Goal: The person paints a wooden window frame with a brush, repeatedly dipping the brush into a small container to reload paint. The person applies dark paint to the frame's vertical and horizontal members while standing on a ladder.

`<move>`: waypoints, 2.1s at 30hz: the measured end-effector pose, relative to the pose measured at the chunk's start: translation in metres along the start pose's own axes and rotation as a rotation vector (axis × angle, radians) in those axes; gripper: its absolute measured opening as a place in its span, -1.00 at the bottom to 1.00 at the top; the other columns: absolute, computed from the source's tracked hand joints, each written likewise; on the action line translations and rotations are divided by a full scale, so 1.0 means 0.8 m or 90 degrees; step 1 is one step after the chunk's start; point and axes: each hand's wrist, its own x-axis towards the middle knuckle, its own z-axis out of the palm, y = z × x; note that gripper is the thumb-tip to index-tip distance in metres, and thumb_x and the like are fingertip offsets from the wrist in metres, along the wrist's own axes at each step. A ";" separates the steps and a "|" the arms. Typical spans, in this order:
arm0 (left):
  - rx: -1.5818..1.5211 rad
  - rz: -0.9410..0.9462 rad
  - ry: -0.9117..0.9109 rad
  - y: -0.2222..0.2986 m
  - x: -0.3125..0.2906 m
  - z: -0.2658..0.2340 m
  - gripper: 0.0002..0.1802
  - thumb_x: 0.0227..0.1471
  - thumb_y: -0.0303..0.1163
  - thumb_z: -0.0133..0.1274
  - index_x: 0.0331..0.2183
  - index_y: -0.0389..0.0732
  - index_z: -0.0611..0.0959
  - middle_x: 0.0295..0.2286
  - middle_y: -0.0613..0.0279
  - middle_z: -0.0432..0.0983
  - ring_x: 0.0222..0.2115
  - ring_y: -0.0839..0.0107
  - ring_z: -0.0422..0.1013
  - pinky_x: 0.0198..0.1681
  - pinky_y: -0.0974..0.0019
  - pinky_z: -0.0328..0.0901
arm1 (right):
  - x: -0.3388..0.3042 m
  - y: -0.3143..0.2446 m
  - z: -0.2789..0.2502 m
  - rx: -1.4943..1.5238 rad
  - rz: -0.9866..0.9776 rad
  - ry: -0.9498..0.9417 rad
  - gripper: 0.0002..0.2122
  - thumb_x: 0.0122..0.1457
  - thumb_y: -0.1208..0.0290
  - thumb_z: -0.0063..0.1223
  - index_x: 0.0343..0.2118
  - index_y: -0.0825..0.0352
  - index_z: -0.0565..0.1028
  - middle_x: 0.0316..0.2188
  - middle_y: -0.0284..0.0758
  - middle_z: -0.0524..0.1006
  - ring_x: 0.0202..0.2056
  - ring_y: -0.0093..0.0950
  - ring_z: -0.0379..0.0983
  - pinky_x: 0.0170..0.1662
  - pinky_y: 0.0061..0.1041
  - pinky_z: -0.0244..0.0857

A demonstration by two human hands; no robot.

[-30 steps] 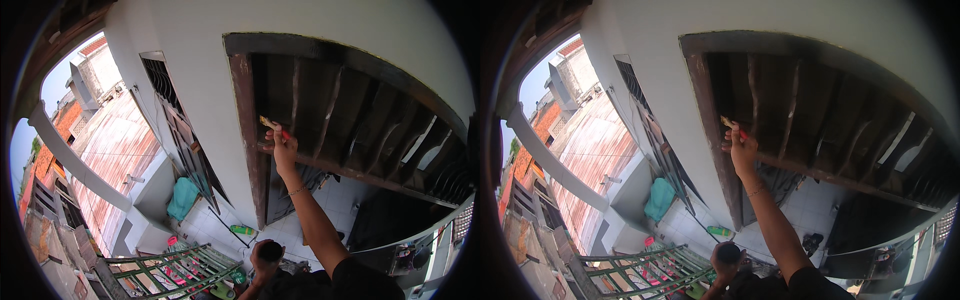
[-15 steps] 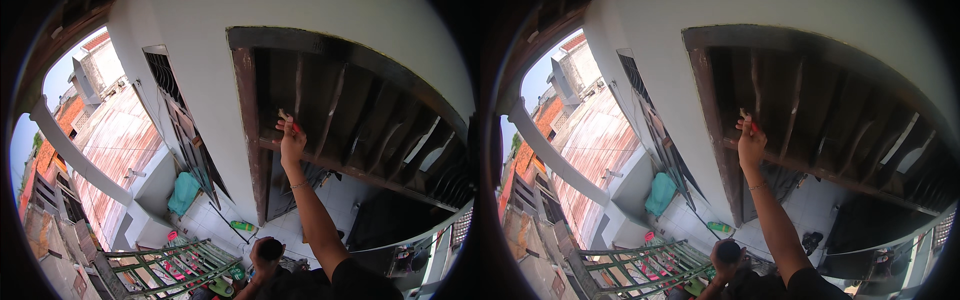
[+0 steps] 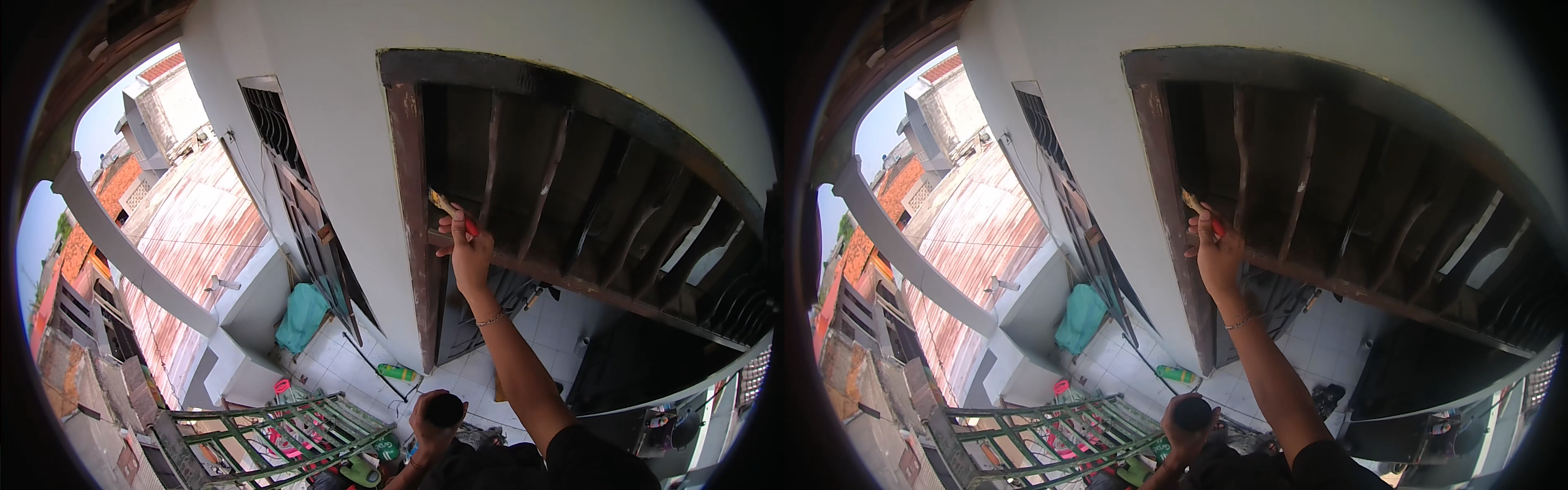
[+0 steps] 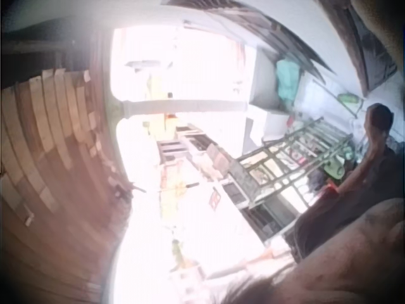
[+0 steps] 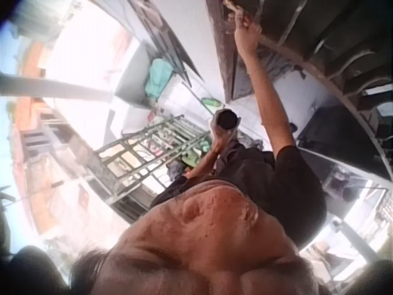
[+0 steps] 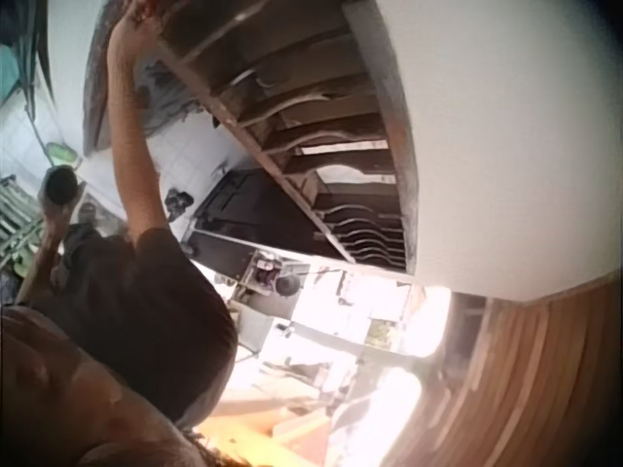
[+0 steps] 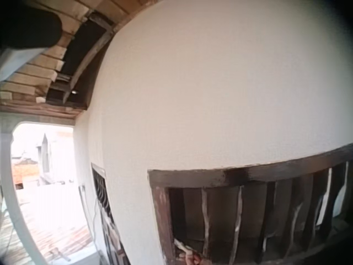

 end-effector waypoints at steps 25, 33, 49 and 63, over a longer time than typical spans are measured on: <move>-0.003 0.045 -0.009 0.002 0.004 -0.005 -0.41 -0.29 -0.48 0.56 -0.16 -0.22 0.63 -0.26 0.18 0.65 -0.29 0.38 0.58 -0.16 0.28 0.47 | 0.033 -0.023 0.005 -0.081 -0.081 0.045 -0.60 0.41 0.14 0.05 0.07 0.40 0.58 -0.29 -0.25 0.65 -0.28 -0.54 0.62 -0.48 -0.55 0.63; -0.009 0.050 -0.007 -0.002 0.005 -0.002 -0.42 -0.27 -0.49 0.56 -0.16 -0.23 0.63 -0.24 0.17 0.64 -0.27 0.39 0.57 -0.15 0.28 0.48 | 0.016 -0.026 -0.004 -0.063 -0.075 0.043 -0.59 0.41 0.13 0.04 0.07 0.41 0.57 -0.28 -0.23 0.64 -0.28 -0.52 0.62 -0.47 -0.53 0.63; 0.014 0.042 -0.004 0.006 0.002 -0.004 -0.43 -0.29 -0.44 0.57 -0.18 -0.18 0.64 -0.26 0.17 0.64 -0.27 0.31 0.58 -0.14 0.25 0.47 | -0.017 -0.012 -0.018 0.013 -0.079 0.033 -0.63 0.44 0.19 -0.01 0.07 0.42 0.54 -0.34 -0.22 0.67 -0.34 -0.53 0.65 -0.42 -0.56 0.60; -0.001 0.031 0.008 0.005 -0.001 -0.009 -0.44 -0.29 -0.50 0.55 -0.19 -0.21 0.64 -0.26 0.18 0.65 -0.26 0.37 0.58 -0.14 0.27 0.47 | 0.006 -0.018 -0.021 0.024 -0.020 0.122 -0.65 0.35 0.18 0.17 -0.42 0.37 0.44 -0.58 -0.23 0.61 -0.55 -0.51 0.60 -0.46 -0.61 0.52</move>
